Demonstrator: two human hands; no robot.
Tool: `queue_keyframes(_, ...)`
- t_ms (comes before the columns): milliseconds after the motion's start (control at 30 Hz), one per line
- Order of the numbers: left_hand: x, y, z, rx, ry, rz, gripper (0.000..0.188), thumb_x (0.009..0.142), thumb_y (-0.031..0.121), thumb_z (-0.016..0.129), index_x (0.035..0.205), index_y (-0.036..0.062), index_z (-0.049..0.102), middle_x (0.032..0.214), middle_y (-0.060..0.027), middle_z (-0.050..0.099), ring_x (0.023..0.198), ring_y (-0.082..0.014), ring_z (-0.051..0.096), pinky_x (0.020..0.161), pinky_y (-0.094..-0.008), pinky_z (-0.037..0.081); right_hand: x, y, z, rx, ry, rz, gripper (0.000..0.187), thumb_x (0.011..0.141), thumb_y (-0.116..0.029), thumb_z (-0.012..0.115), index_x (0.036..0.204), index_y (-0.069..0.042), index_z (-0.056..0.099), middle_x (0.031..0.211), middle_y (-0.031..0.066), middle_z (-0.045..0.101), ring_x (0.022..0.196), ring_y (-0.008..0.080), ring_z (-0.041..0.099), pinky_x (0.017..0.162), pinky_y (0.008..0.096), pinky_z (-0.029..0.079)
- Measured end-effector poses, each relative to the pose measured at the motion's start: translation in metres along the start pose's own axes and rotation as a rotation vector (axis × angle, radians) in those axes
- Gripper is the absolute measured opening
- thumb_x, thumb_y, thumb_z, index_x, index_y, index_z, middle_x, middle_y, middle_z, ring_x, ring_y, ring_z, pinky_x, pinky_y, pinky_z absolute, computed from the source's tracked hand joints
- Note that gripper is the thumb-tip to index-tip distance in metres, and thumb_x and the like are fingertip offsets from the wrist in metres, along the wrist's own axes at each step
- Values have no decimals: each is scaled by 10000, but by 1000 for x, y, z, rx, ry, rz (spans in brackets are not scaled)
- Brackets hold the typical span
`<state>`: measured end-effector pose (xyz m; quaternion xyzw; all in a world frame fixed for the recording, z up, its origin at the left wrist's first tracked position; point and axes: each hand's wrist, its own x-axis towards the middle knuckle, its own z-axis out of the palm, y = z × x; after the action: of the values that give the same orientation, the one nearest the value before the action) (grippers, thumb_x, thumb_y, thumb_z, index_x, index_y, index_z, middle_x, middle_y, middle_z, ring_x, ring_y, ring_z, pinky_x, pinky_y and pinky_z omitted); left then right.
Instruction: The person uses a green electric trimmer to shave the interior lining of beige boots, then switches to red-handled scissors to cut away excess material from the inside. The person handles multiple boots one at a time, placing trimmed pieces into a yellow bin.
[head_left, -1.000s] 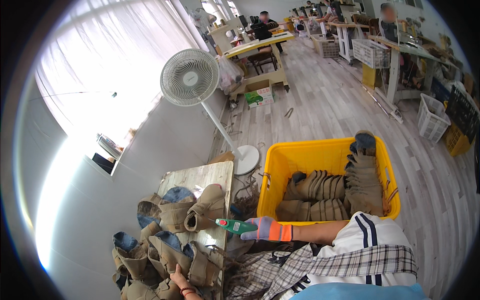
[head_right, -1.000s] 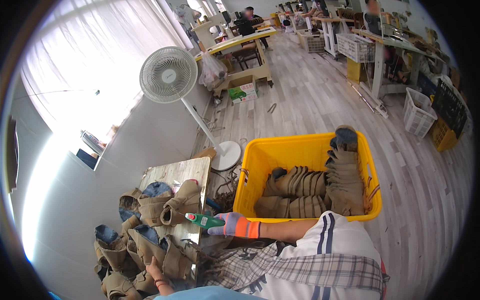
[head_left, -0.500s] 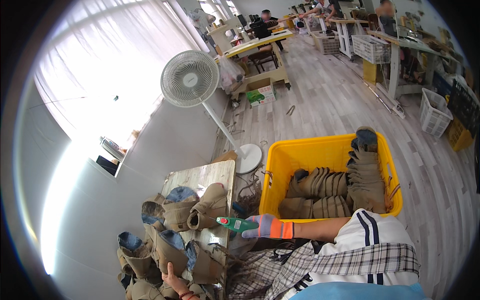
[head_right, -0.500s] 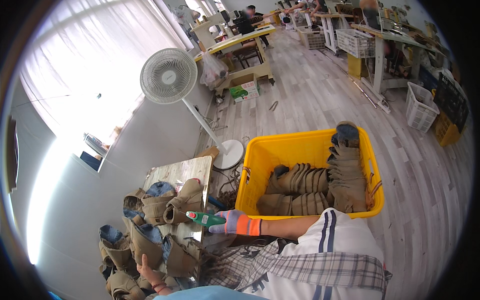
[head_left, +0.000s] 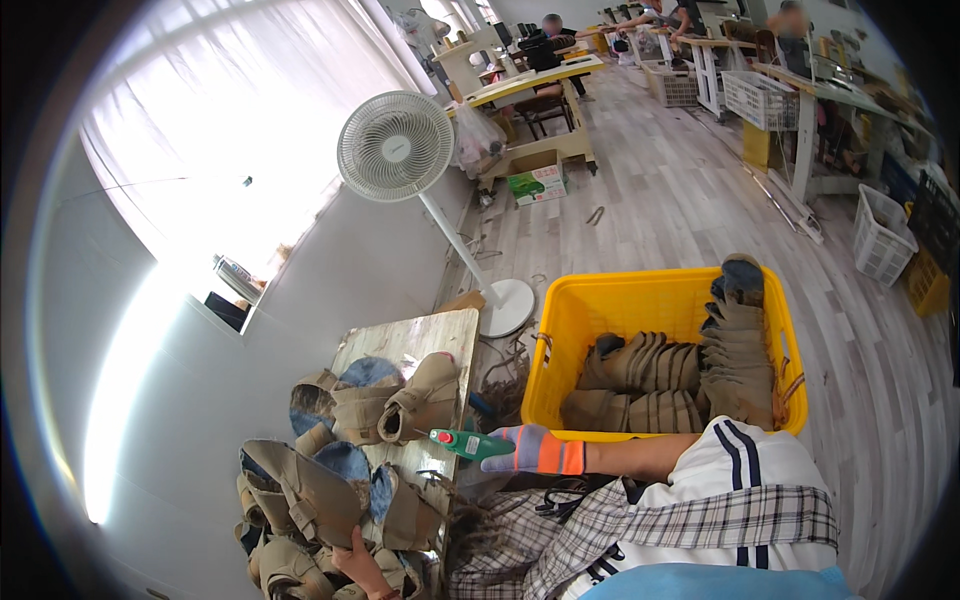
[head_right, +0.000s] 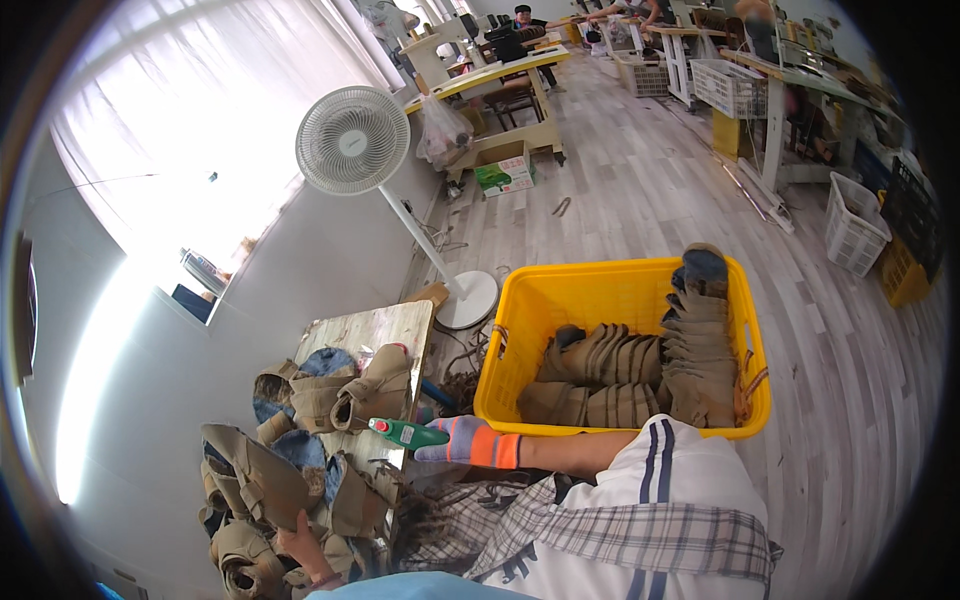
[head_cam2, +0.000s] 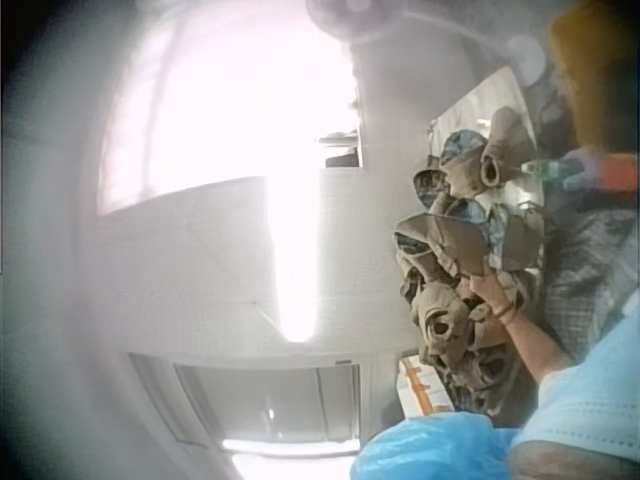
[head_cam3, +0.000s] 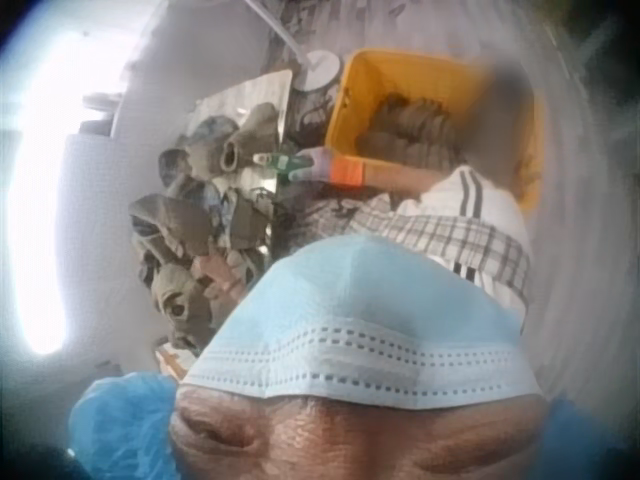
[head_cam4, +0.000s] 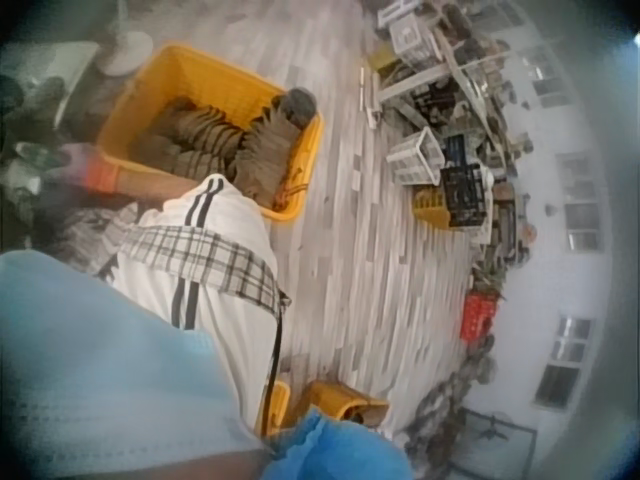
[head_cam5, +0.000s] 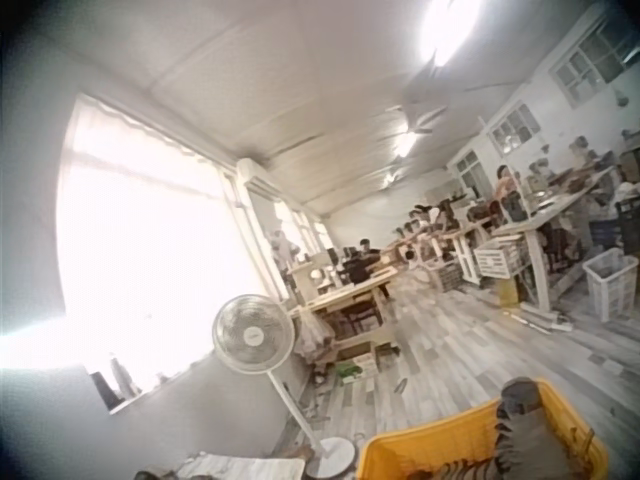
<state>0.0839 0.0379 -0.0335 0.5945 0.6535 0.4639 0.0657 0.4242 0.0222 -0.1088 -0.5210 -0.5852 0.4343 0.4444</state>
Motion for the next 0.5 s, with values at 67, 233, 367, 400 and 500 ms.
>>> queue_keyframes(67,-4,-6,0,-12,79,127,272,771,95,673,957,-94,611,872,-152,653,725,-253,588,644,-389,449,-2,-1,2,22,1,-25,564,747,-476,706,1118,-66,592,837,41,642,746,111,584,703,249,462)
queue_keyframes(233,-8,-19,1,-59,137,6,311,822,183,669,887,-117,616,782,-130,644,628,-186,525,579,-365,417,-3,1,3,30,-8,-42,564,743,-458,718,1126,-65,590,876,39,650,803,114,596,746,248,463)
queue_keyframes(367,-14,8,-2,-252,204,-28,371,845,230,649,1008,-99,597,899,-135,638,731,-197,559,634,-356,444,-3,0,6,36,-32,-40,561,740,-444,725,1131,-65,588,916,55,657,832,121,604,766,258,466)
queue_keyframes(400,-15,12,-2,-375,272,-6,369,861,239,630,1026,-89,595,911,-134,632,733,-210,561,626,-367,444,-5,-7,6,42,-48,-26,560,739,-441,726,1129,-63,588,923,58,658,838,124,606,771,260,466)
queue_keyframes(500,-11,5,-34,-713,315,-92,465,835,137,641,1232,-51,488,1209,-191,517,1041,-239,525,875,-345,431,-1,-13,13,5,-63,-92,550,737,-419,733,1127,-60,587,936,69,660,853,136,611,791,268,468)
